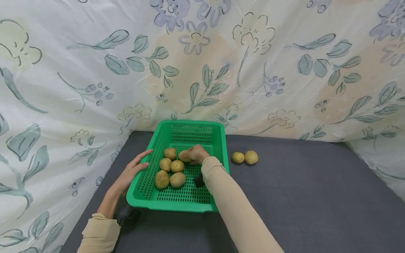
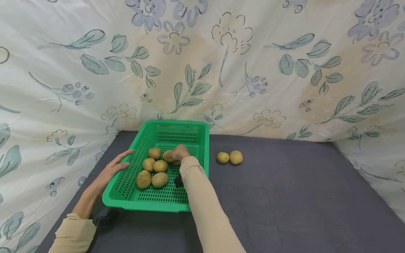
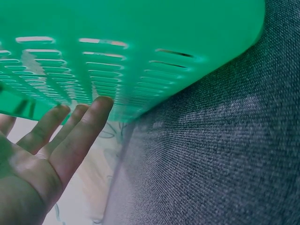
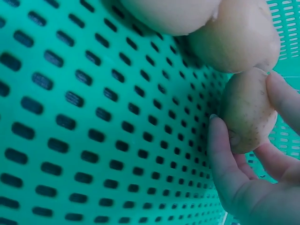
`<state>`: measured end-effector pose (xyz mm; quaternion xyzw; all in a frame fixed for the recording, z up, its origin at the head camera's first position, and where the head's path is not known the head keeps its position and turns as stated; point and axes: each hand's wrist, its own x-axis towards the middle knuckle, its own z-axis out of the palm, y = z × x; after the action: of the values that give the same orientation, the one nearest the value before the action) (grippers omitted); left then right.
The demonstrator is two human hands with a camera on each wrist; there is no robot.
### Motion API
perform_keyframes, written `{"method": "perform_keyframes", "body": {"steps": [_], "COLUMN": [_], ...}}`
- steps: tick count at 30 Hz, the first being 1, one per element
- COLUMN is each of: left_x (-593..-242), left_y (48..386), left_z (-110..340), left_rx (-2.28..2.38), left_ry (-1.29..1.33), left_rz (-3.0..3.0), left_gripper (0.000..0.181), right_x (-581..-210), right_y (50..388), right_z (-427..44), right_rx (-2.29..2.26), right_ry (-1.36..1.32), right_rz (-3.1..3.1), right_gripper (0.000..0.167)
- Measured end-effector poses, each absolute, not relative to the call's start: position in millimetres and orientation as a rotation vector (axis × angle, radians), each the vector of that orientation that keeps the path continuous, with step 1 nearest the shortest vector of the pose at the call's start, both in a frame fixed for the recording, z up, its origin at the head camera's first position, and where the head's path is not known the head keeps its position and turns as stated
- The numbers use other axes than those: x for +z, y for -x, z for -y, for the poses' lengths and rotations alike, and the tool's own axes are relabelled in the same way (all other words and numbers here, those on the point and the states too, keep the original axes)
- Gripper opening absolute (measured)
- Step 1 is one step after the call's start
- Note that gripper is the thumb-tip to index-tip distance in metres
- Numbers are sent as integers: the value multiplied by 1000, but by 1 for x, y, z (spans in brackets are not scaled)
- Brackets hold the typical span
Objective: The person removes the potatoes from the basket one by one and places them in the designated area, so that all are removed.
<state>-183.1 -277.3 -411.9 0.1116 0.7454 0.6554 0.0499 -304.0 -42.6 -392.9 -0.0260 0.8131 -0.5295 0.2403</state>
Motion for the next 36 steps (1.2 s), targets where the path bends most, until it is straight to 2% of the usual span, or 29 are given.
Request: {"method": "perform_keyframes", "body": {"steps": [6,14,24,36], "left_x": [-415,-414,-413,-414], "left_y": [184,184,185,186], "left_z": [279,279,278,279], "left_rx": [1977,1970,1957,1955], "left_ry": [-334,-332,-340,-340], "left_rz": [-2305,-2312,-2324,-2322], "left_gripper": [55,55,56,56], "right_x": [-386,-379,-358,-347], "right_y": [304,307,312,317], "right_z": [39,36,28,6], "right_rx": [-1514,-1551,-1625,-1620], "right_ry": [105,148,209,244], "right_rz": [-2199,-2151,-2035,-2015], "right_gripper": [52,41,42,55]}}
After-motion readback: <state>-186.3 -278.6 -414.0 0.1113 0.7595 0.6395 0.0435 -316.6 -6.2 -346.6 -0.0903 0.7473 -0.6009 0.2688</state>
